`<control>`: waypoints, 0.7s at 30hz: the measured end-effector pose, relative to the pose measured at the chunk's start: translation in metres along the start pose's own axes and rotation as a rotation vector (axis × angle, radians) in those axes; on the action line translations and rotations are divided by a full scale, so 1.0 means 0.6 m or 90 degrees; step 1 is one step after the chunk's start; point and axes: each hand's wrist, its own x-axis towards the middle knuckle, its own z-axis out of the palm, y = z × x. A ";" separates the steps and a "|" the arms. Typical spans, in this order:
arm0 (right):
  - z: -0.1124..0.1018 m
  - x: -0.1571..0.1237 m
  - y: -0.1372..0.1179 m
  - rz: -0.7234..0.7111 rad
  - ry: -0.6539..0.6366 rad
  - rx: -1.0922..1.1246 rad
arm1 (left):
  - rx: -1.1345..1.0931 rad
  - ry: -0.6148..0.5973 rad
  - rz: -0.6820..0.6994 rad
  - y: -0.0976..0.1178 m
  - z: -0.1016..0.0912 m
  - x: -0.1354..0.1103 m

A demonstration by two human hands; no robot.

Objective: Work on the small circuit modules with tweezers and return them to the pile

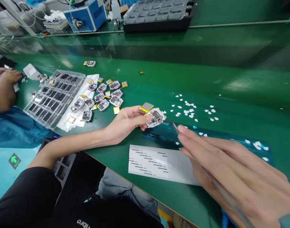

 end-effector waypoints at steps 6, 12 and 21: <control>0.006 0.011 -0.036 -0.086 -0.057 -0.026 | -0.036 0.030 -0.022 -0.003 0.012 -0.012; 0.017 0.020 -0.053 -0.083 -0.019 -0.040 | 0.009 0.030 -0.023 0.001 0.018 -0.019; 0.032 0.017 -0.019 -0.132 0.017 0.044 | 0.028 0.008 -0.007 -0.001 0.014 -0.018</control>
